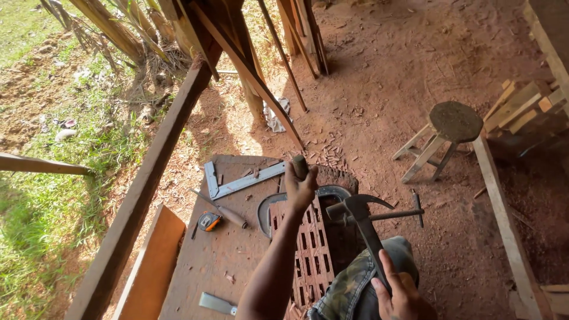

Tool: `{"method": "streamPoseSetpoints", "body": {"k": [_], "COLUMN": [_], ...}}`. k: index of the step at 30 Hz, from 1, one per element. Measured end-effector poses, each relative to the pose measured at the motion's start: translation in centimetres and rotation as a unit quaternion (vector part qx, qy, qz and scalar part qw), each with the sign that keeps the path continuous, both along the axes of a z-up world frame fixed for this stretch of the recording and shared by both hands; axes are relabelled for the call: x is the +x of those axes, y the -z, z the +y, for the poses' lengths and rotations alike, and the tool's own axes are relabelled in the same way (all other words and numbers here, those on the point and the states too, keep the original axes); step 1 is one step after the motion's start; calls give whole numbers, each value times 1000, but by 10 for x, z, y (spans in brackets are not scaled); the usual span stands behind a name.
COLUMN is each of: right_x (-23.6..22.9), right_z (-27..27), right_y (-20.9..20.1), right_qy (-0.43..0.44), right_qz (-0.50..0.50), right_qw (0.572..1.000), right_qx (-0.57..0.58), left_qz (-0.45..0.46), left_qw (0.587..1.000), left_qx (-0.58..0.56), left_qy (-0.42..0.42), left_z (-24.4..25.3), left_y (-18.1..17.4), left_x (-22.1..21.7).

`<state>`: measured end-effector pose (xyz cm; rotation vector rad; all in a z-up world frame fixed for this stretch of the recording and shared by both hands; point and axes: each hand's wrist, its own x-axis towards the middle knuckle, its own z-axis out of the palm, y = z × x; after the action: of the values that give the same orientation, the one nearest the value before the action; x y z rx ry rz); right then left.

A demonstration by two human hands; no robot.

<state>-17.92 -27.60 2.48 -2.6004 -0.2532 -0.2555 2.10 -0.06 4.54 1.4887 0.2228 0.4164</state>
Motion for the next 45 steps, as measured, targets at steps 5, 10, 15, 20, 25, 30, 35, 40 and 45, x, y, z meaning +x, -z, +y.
{"method": "streamPoseSetpoints", "body": {"k": [5,10,15,20,25,30,35,40,45], "right_x": [0,2,1,3,-1,-5,2,6,28], "right_z": [-1,-6,-3,-4,-1,-6,-6,15,34], "right_y": [2,10,2,5,-1,-4,-51,-128,-117], "right_qy": [51,31,45,13,40,51,-6,-20,-88], "right_qz": [76,51,70,27,67,65,1,-94,-122], "right_qw": [995,998,994,999,997,996,993,978,963], "right_qx": [-40,5,-68,-19,-19,-22,120,187,222], "left_qz": [-41,-21,-165,-133,-122,-106,-146,-157,-182], "left_qw": [983,993,971,983,984,972,964,952,943], "left_qx": [-164,-84,-111,-65,-32,31,18,17,-28], "left_qy": [69,81,133,108,129,209,223,263,277], "left_z": [-5,-4,-4,-8,-11,-13,-11,-20,-19], "left_y": [53,56,75,90,88,99,109,82,81], "left_x": [25,15,24,29,28,20,17,9,13]}}
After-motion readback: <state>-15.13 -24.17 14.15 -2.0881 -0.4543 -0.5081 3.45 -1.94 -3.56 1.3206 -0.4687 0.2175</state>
